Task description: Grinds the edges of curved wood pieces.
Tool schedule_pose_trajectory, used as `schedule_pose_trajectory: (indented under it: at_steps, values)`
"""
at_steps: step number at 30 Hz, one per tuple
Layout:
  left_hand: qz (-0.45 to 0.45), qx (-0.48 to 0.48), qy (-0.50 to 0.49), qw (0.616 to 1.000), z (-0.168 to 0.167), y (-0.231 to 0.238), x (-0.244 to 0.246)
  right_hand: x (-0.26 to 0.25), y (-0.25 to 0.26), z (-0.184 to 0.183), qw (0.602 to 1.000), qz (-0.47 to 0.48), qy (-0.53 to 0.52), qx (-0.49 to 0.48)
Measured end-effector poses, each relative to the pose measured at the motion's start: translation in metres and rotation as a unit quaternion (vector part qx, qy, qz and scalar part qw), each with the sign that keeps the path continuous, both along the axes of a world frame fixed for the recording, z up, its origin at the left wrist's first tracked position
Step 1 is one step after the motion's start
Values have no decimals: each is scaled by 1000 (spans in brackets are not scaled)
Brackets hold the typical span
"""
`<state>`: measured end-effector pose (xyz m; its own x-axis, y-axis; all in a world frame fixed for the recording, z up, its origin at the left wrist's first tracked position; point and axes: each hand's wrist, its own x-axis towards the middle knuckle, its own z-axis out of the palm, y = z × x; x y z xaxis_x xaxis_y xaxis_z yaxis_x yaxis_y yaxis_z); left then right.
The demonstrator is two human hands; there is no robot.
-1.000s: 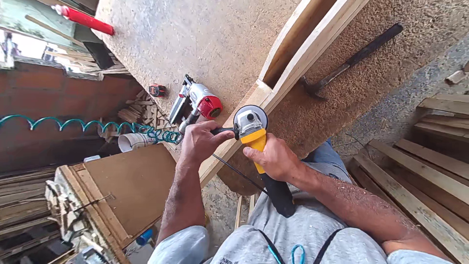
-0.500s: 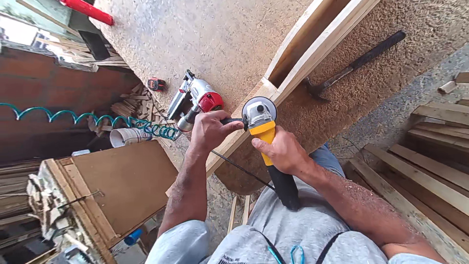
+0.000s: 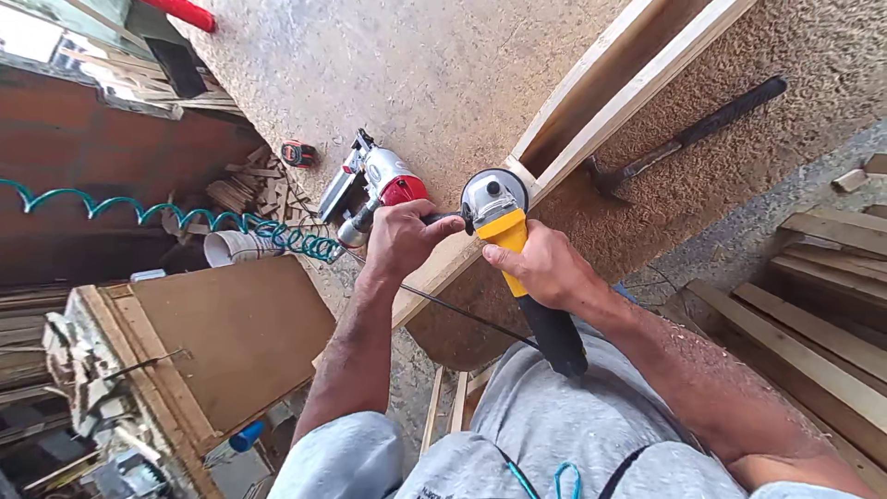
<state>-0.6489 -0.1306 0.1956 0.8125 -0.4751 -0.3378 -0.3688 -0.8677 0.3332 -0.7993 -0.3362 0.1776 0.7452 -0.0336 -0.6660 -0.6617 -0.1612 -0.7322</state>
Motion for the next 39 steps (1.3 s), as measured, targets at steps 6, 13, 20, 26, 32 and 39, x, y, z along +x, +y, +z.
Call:
schedule_pose_trajectory:
  at_steps: [6, 13, 20, 26, 32, 39]
  values:
    - [10, 11, -3, 1000, 6, 5, -2, 5, -4, 5, 999, 18, 12, 25]
    - [1, 32, 2, 999, 15, -2, 5, 11, -10, 5, 998, 25, 21, 47]
    - [10, 38, -1, 999, 14, -13, 15, 26, -22, 7, 999, 34, 15, 34]
    - [28, 34, -7, 999, 10, -9, 20, 37, -22, 6, 999, 47, 6, 23]
    - [20, 31, -2, 999, 12, -6, 10, 26, -20, 6, 998, 54, 17, 37]
    - [30, 21, -6, 999, 6, -9, 12, 31, -25, 5, 998, 61, 5, 17]
